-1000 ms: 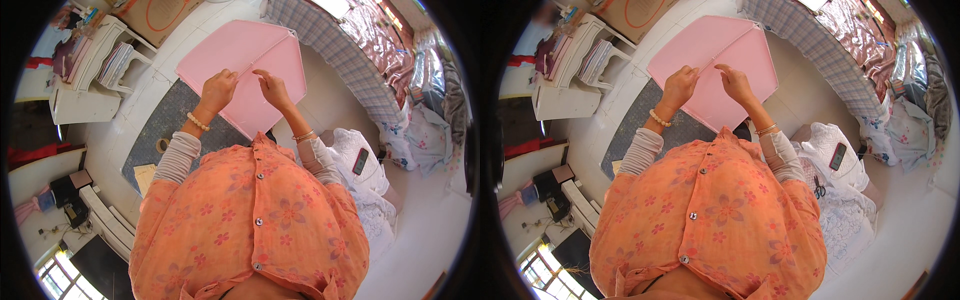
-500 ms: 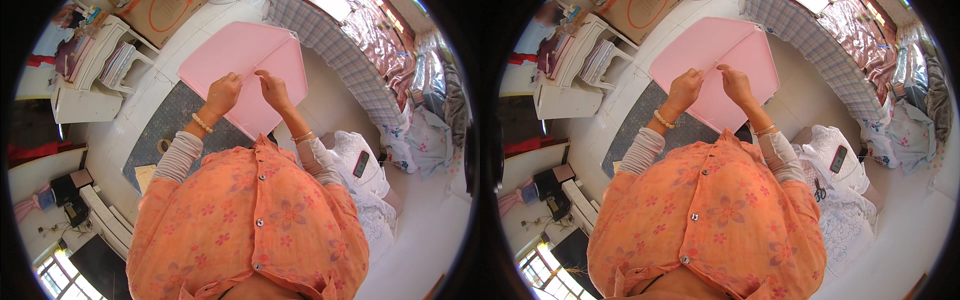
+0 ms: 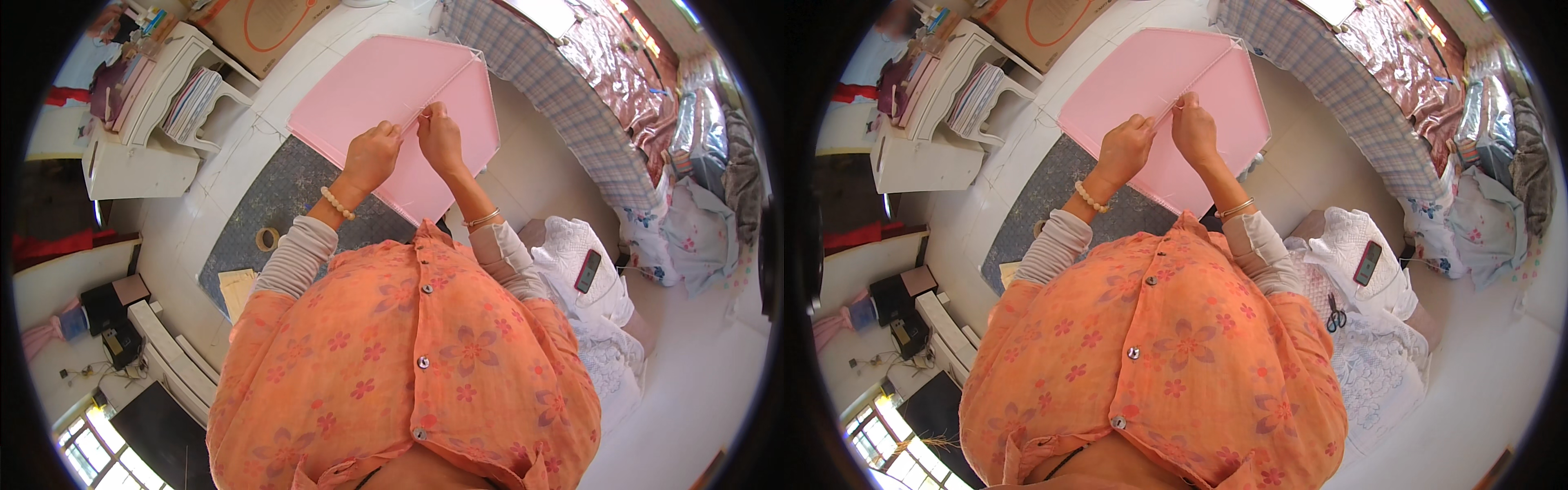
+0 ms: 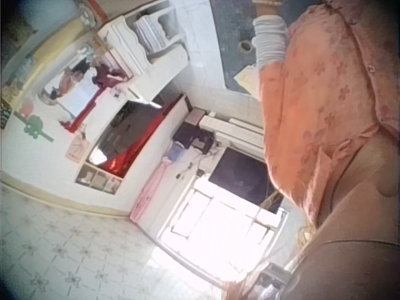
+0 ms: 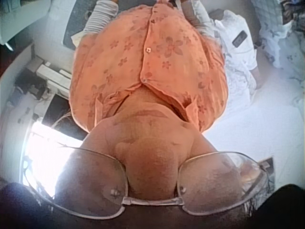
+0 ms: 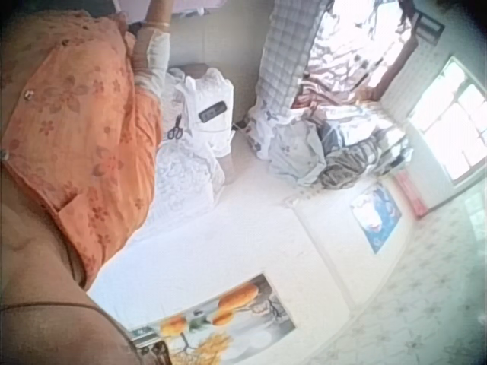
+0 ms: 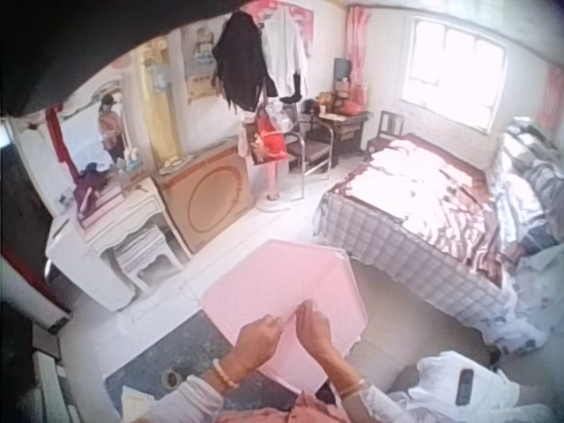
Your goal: The person assembles a pink foldable storage box by threading a white string through the pre-cut holes along the top edge and tying it by hand.
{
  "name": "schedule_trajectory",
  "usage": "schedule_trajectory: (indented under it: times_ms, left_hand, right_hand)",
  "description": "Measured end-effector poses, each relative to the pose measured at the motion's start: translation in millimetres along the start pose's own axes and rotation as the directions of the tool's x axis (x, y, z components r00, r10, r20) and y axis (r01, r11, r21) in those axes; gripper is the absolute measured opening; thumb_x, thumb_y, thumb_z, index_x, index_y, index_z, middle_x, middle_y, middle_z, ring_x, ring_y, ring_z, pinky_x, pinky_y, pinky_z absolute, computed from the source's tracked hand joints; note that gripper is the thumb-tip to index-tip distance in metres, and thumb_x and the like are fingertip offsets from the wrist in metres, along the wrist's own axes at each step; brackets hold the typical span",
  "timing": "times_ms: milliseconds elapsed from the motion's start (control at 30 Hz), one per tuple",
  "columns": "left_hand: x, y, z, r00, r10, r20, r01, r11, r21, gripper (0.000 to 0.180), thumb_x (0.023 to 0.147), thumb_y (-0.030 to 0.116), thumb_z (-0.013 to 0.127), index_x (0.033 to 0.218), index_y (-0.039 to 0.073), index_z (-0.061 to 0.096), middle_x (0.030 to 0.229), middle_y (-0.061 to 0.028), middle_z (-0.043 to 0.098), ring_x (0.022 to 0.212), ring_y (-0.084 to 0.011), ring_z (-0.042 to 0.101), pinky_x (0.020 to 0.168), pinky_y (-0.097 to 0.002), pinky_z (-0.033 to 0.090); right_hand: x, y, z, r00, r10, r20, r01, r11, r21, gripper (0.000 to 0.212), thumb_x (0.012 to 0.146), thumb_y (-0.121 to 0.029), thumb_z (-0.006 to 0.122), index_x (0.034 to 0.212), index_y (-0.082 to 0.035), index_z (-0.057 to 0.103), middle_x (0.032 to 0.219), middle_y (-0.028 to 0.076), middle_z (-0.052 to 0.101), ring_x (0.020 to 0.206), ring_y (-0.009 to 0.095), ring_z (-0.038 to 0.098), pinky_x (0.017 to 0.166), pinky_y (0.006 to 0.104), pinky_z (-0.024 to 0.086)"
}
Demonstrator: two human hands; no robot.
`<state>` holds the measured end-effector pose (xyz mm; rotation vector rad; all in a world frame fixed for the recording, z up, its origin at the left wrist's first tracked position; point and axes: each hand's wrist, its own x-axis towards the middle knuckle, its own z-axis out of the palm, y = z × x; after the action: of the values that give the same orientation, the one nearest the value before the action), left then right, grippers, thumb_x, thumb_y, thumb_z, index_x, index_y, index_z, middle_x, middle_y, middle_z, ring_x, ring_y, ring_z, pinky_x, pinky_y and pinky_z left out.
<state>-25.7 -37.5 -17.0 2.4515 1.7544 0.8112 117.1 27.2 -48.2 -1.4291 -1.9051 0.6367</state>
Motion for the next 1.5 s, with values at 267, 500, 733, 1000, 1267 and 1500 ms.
schedule_trajectory:
  times_ms: [267,500,733,1000,1267,1500]
  left_hand:
    - [-0.8,0.8,-0.7,0.999,-0.041,0.017,0.04,0.999,0.017,0.016,0.087,0.011,0.06,0.1,0.003,0.061,0.081,-0.01,0.057,0.073,-0.0277,0.062,0.062,-0.0373,0.052]
    - [-2.7,3.8,-0.1,1.0,-0.002,-0.017,0.003,0.999,0.046,0.014,0.086,0.014,0.06,0.095,0.003,0.062,0.082,-0.0088,0.058,0.074,-0.0241,0.064,0.063,-0.0347,0.054]
    - [-4.8,4.4,0.4,1.0,0.003,-0.029,-0.001,0.998,0.068,0.013,0.085,0.013,0.061,0.094,0.004,0.063,0.082,-0.0086,0.058,0.073,-0.0237,0.064,0.063,-0.0346,0.054]
    - [-1.9,-2.5,-3.7,1.0,-0.02,-0.012,0.02,0.999,0.049,0.009,0.088,0.014,0.059,0.089,0.005,0.059,0.083,-0.0089,0.058,0.073,-0.0248,0.064,0.063,-0.0358,0.054]
    - [0.8,-13.3,-11.5,0.996,-0.09,-0.01,0.09,0.992,0.085,0.011,0.089,0.016,0.058,0.092,0.006,0.06,0.085,-0.0091,0.058,0.075,-0.0252,0.065,0.064,-0.0361,0.054]
    - [-1.4,-7.9,-9.5,0.999,-0.038,0.027,0.038,0.999,0.036,0.012,0.088,0.016,0.058,0.094,0.006,0.061,0.085,-0.0086,0.059,0.075,-0.0245,0.065,0.065,-0.0352,0.054]
  right_hand:
    - [26.3,-43.0,-51.2,0.959,0.007,0.282,0.115,0.903,-0.413,0.018,0.087,-0.01,0.049,0.101,-0.004,0.057,0.085,0.019,0.067,0.079,0.036,0.066,0.072,0.0463,0.052]
    - [65.4,-38.7,-57.1,0.789,-0.283,0.545,0.541,0.74,-0.399,0.018,0.084,-0.017,0.056,0.095,-0.008,0.068,0.102,0.011,0.065,0.103,0.029,0.057,0.087,0.0457,0.046]
    - [84.8,-37.1,-31.8,0.777,-0.376,0.504,0.505,0.851,-0.144,0.009,0.085,-0.013,0.056,0.085,-0.008,0.063,0.088,0.007,0.062,0.092,0.024,0.058,0.078,0.0395,0.046]
    - [96.7,-13.8,-102.4,0.872,-0.182,0.454,-0.14,0.796,0.589,0.013,0.096,-0.018,0.051,0.089,-0.008,0.056,0.065,-0.001,0.051,0.06,0.007,0.052,0.047,0.0226,0.034]
    - [92.0,73.5,-498.6,0.745,-0.438,-0.504,0.132,0.837,-0.532,0.027,0.095,-0.016,0.05,0.116,-0.002,0.059,0.106,0.009,0.062,0.092,0.019,0.06,0.08,0.0327,0.05]
    - [62.8,143.2,-306.7,0.911,-0.313,-0.268,0.123,0.828,-0.547,0.022,0.094,-0.008,0.049,0.115,-0.003,0.056,0.086,0.004,0.056,0.079,0.014,0.055,0.069,0.0278,0.047]
